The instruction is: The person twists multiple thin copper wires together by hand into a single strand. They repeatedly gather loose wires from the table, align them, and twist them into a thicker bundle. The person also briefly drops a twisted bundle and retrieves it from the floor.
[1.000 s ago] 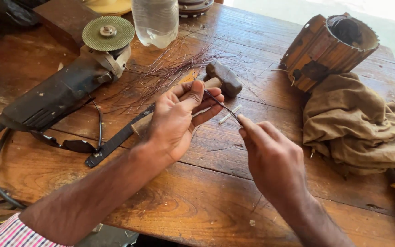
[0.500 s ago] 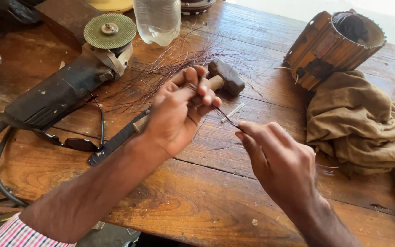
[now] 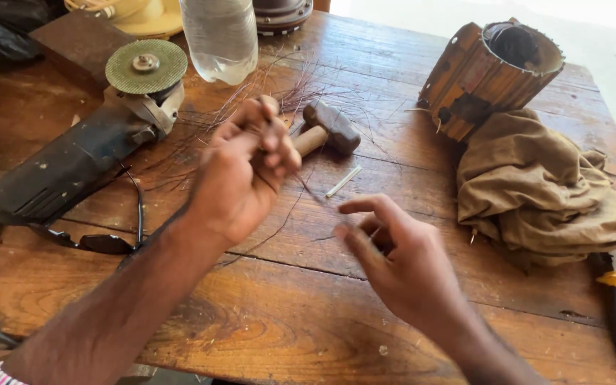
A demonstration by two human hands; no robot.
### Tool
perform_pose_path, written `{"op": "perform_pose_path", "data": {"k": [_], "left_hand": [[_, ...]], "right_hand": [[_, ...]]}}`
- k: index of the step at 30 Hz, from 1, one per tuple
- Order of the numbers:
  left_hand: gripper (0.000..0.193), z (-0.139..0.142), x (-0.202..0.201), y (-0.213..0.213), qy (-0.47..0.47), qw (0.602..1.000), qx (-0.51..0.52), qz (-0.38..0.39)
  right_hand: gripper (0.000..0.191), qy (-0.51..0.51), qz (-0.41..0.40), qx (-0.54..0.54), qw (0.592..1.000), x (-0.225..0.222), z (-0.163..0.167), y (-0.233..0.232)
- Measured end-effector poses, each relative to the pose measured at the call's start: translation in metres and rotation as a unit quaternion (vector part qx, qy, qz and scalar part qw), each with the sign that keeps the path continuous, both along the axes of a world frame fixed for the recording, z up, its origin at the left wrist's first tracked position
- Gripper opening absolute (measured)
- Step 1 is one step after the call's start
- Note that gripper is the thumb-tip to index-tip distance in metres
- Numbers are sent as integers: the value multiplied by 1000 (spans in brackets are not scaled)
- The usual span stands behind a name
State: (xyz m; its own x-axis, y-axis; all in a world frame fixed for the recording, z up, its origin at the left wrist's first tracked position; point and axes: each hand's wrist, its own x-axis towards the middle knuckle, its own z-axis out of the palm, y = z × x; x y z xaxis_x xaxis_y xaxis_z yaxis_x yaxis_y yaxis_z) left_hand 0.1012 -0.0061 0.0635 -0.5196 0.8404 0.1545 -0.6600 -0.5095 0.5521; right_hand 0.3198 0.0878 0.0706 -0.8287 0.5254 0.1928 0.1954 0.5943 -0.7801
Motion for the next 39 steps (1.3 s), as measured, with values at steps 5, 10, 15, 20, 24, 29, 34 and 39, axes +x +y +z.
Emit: {"op": "perform_pose_path", "data": {"k": [5,10,15,20,24,29,34,39], "left_hand": [[20,-4,-6,3,-48,999,2,-13],[26,-6,-2,-4,44,989,57,-131],[40,5,-15,-13,117,955,172,-213],[56,19,-18,-11,141,937,174,-267],[41,23,-8,-10,164,950,-58,-260],[34,15,-5,-13,287,870,-144,-374],[27,-5,13,-5,453,812,-234,-284],[15,-10,17,4,811,472,-97,331]], "right_hand": [[18,1,-43,259,965,0,-5,14],[17,-65,-51,-58,995,10,-2,36],[22,-44,55,-338,939,11,-3,42],[12,117,-84,339,930,12,-2,41],[9,188,-104,483,849,17,16,48],[10,207,-91,589,776,25,30,54],[16,203,-79,552,805,27,14,70],[21,102,-121,475,866,19,-6,69]]}}
